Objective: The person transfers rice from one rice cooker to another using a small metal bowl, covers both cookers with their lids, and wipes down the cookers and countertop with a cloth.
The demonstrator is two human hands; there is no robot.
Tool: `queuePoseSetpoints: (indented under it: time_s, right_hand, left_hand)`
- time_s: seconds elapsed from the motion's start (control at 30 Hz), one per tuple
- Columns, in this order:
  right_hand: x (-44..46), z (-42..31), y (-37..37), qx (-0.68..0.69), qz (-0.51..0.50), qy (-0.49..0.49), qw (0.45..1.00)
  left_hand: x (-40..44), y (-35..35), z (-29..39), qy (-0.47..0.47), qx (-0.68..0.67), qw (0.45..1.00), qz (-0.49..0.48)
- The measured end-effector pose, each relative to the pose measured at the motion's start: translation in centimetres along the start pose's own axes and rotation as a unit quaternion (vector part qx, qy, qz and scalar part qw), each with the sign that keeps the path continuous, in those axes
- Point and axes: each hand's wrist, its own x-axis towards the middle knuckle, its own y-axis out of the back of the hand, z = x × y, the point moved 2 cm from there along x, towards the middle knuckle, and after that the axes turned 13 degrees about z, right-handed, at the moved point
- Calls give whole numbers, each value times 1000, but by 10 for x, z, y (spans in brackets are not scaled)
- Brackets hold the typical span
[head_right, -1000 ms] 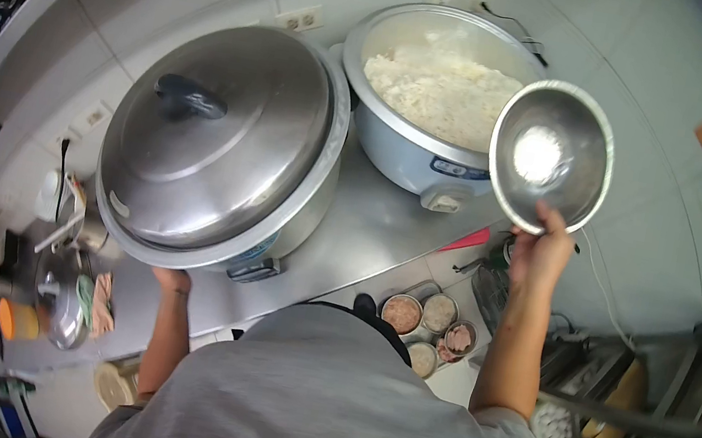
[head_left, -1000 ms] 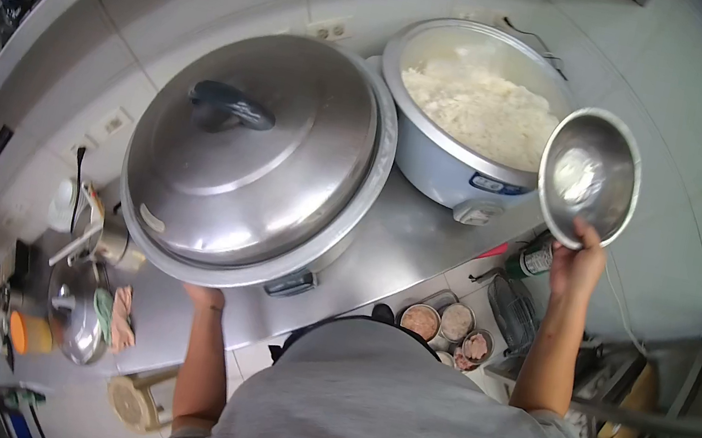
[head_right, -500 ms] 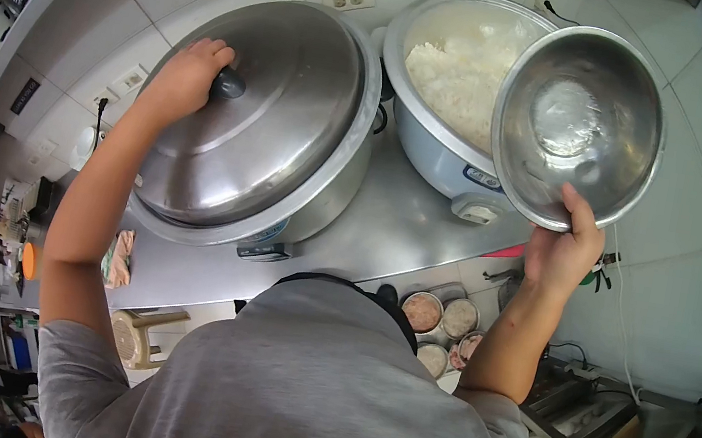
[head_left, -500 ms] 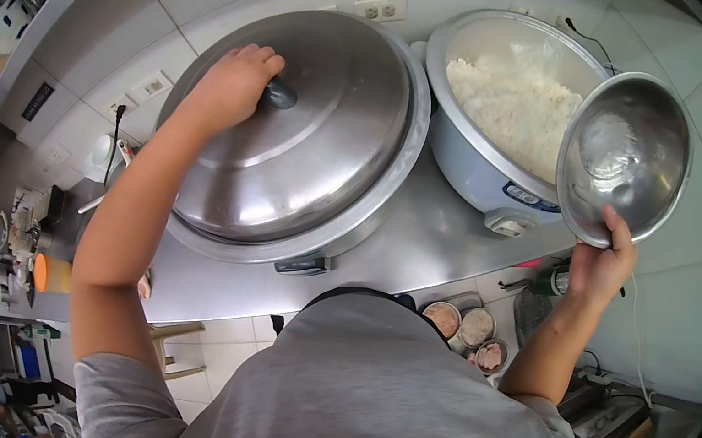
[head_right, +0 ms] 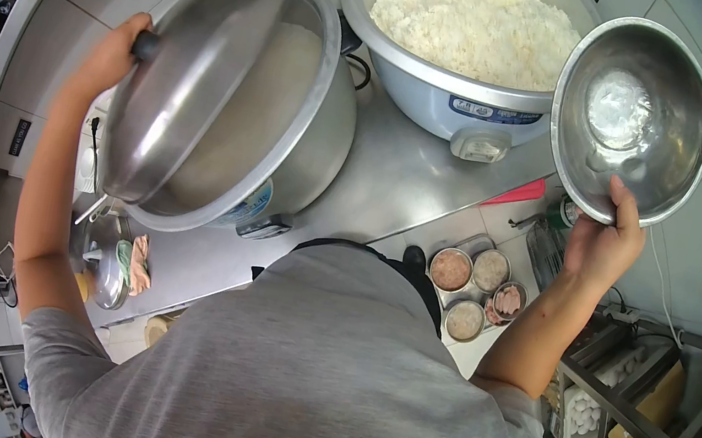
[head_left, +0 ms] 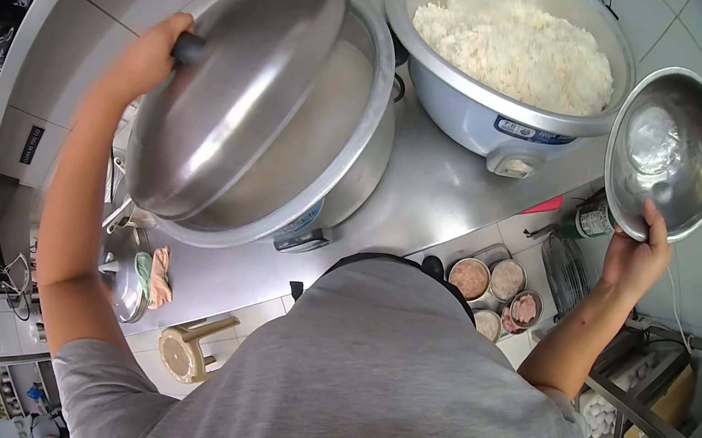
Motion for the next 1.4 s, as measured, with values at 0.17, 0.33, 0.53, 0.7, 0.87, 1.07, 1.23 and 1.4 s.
queuePoseSetpoints:
  time_s: [0.17, 0.33, 0.53, 0.7, 0.87, 1.07, 1.23, 1.4]
  right_hand:
    - [5, -1, -7, -5, 4, -5, 1000]
    - [32, -8, -27, -11, -54, 29, 998]
    - [100, -28, -108, -373, -93, 429, 817]
    - [170, 22, -198, -646, -160, 526, 530]
    - [201, 75, -227, -717, -220, 435, 498]
    - [212, 66, -215, -687, -242, 275, 627]
    - [172, 66, -183, -596, -293, 226, 712]
    - [151, 71, -180, -555, -353, 211, 723]
  left_hand:
    - [-12, -32, 25, -49, 4, 999, -2]
    - [-34, -31, 29, -41, -58, 997, 29]
    - [-106, 74, 78, 86, -144, 978, 127]
    - [-149, 48, 176, -27, -512, 858, -35]
    - [-102, -82, 252, 62, -574, 796, -181]
    - [-21, -214, 299, 160, -667, 726, 46]
    - [-13, -212, 324, 197, -687, 699, 39]
    - [-14, -207, 324, 205, -700, 685, -1]
